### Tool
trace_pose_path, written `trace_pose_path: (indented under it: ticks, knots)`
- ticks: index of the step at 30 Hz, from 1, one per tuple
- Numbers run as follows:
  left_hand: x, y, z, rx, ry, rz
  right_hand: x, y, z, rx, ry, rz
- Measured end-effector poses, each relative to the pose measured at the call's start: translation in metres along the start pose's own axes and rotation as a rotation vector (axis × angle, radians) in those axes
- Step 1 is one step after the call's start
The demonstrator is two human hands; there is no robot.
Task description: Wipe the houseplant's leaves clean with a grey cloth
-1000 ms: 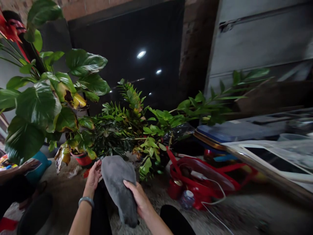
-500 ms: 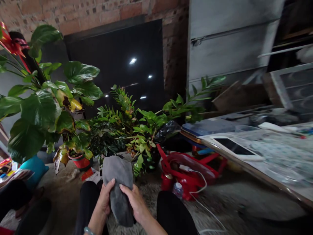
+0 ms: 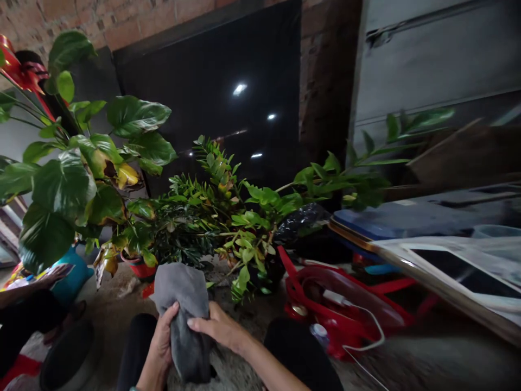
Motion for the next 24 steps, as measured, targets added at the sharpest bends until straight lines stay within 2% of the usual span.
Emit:
trace_pose_path:
  ticks: [1,2,6,7,11,16,20,24]
  knots:
    - [0.0,0.005,-0.004,0.008,0.023,0.011,0.012,-0.005,-0.007,-0.006,-0.028,-0.005]
    - [0.0,0.009,-0.009,0.017,0.048,0.022,0.025,-0.008,-0.021,0.012,0.023,-0.007]
    - [-0.002,0.022,-0.031,0.041,0.119,0.062,0.074,-0.006,-0.091,0.187,0.536,0.018]
    - [-0.002,0.023,-0.035,0.054,0.126,0.055,0.085,-0.004,-0.1,0.224,0.59,0.019]
    - [0.002,0.03,-0.046,0.13,0.18,0.046,0.12,-0.002,-0.121,0.372,0.666,-0.035]
    - [0.008,0.049,-0.048,0.163,0.226,0.102,0.141,-0.009,-0.119,0.458,0.682,-0.135]
    - [0.011,0.055,-0.047,0.197,0.206,0.097,0.144,-0.009,-0.097,0.429,0.623,-0.19]
    - [0.018,0.053,-0.039,0.223,0.174,0.064,0.139,-0.003,-0.08,0.405,0.561,-0.178]
Point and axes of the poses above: each hand's wrist, its own x-axis towards the middle knuckle, its own z-axis out of the palm, y = z × x, the point moved 8 cm from there along x, towards the middle knuckle, and after that the axes turned 3 degrees about -y, right-handed, at the moved point
